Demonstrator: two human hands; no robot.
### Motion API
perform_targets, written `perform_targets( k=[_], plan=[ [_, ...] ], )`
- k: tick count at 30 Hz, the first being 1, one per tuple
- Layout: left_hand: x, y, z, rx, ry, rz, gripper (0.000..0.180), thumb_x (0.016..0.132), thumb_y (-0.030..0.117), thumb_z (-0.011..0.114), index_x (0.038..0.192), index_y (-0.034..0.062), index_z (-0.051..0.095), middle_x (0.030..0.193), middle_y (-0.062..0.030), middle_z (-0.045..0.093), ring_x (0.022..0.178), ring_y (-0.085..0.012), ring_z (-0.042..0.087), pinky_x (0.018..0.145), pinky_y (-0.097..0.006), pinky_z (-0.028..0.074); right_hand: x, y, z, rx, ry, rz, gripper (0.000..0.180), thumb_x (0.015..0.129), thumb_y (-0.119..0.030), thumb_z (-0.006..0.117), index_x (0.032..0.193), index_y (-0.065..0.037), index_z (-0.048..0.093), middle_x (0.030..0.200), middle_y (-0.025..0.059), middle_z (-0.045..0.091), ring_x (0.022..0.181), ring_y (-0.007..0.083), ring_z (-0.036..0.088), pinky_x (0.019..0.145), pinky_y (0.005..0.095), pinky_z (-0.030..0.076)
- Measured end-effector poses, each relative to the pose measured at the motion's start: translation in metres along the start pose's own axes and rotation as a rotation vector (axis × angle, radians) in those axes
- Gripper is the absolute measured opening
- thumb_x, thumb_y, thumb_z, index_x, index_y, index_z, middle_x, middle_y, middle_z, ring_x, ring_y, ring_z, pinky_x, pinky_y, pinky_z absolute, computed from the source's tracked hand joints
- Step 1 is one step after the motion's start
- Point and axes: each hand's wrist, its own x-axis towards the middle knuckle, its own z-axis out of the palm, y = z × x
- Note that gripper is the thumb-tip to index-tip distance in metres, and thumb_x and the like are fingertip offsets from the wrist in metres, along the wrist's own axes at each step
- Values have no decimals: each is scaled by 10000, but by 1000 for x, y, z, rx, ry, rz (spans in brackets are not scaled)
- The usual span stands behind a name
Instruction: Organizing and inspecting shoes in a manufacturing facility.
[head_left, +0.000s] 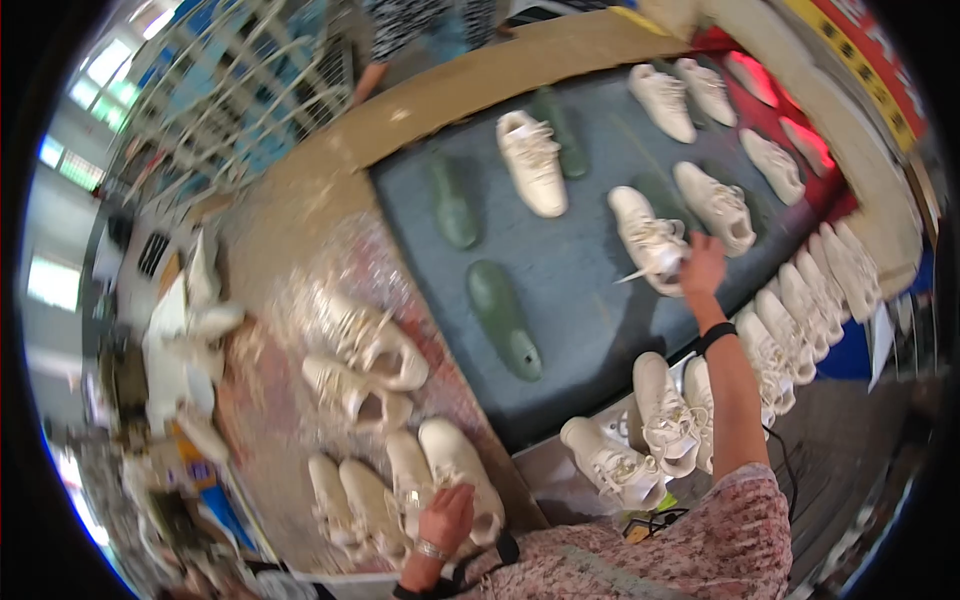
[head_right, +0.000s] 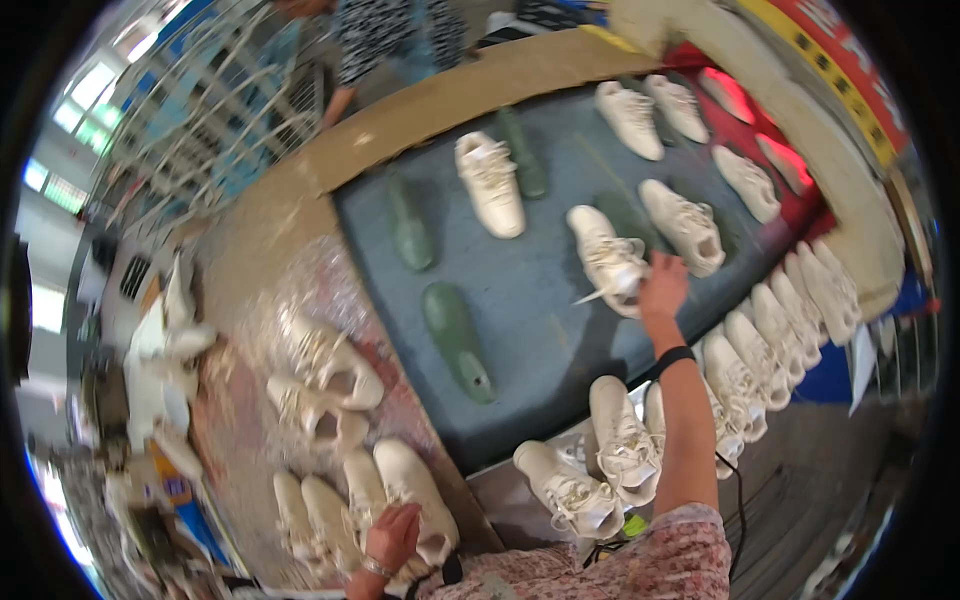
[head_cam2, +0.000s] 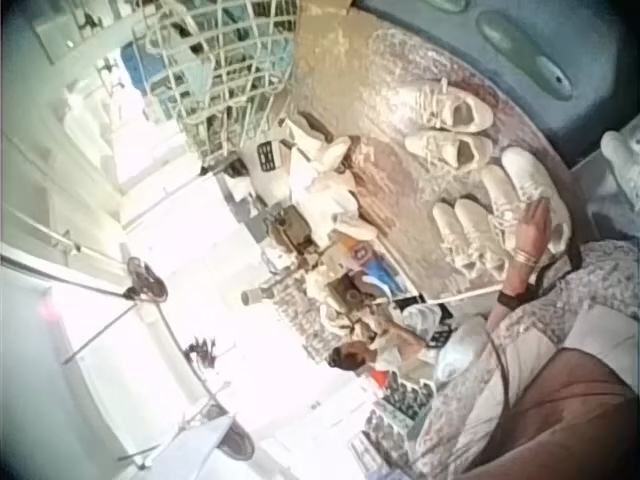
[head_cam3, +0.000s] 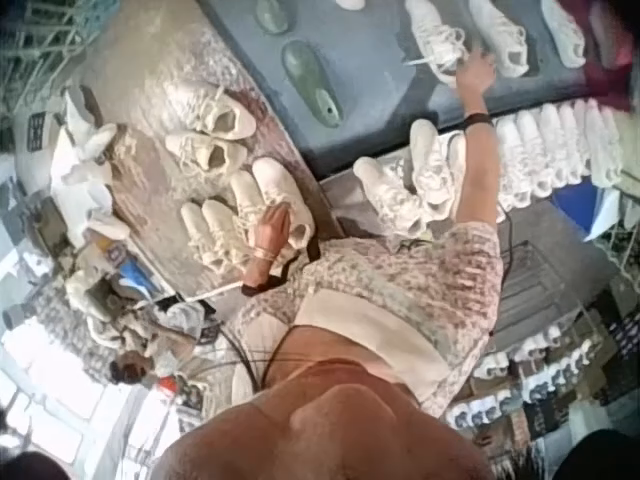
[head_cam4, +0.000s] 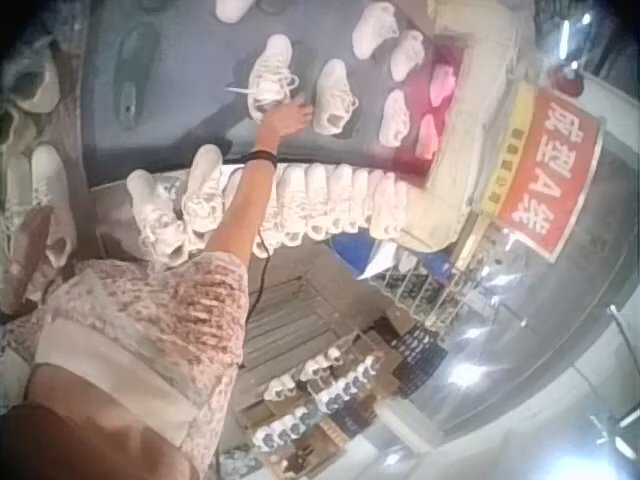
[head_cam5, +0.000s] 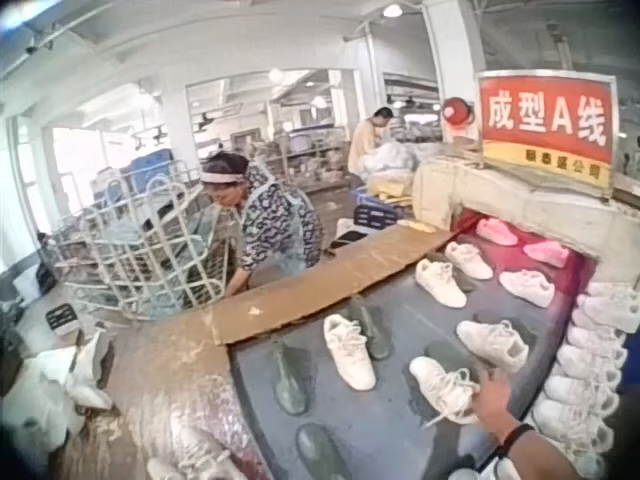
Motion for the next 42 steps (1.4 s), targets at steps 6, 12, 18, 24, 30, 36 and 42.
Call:
perform_targets(
  k=[6,12,18,24,30,36,42],
  plan=[
    [-37,6,-16,21,71,24,190,749,48,601,939,34,605,907,-103,626,776,-268,596,660,-347,501,-2,-5,12,167,-275,184,233,774,-135,536,984,-76,619,1027,165,608,983,305,577,775,410,480],
    [-99,-4,-23,22,154,-80,233,743,37,598,974,12,588,892,-118,624,784,-275,593,686,-352,494,-17,-40,-19,31,213,-136,261,796,-95,519,1036,-22,589,1052,138,596,943,319,569,777,404,473],
    [-120,-45,-40,203,373,-257,322,753,42,569,1073,19,552,1117,-169,545,1009,-342,513,860,-408,431,-142,-180,-131,800,-550,-986,294,784,-71,553,1075,-84,599,997,122,588,796,260,594,698,310,473],
    [-133,-83,-60,148,550,-319,314,765,56,568,1077,17,559,1145,-172,527,1050,-360,485,904,-425,401,-227,-314,-121,718,-767,-775,480,792,-285,601,1195,-45,501,1044,162,573,805,242,622,616,323,500],
    [-183,-86,-52,94,504,-420,254,750,17,571,1003,25,586,1150,-165,529,1028,-364,495,872,-416,425,-261,-409,-85,1108,-1127,180,588,815,-267,622,1261,-1,346,1167,215,465,865,359,587,574,450,569],
    [-229,-86,-47,42,454,-487,209,739,6,579,946,20,603,1115,-164,551,988,-359,515,832,-411,440,-187,-422,-70,989,-1150,-74,561,755,-172,606,1271,-74,407,1126,157,523,904,284,593,604,400,547],
    [-221,-102,-63,33,448,-558,182,730,9,581,908,23,618,1036,-175,587,897,-369,545,790,-415,453,-63,-442,-76,921,-424,-351,809,690,-344,701,1345,-54,326,1262,215,454,1159,331,461,969,378,384]
  ],
)
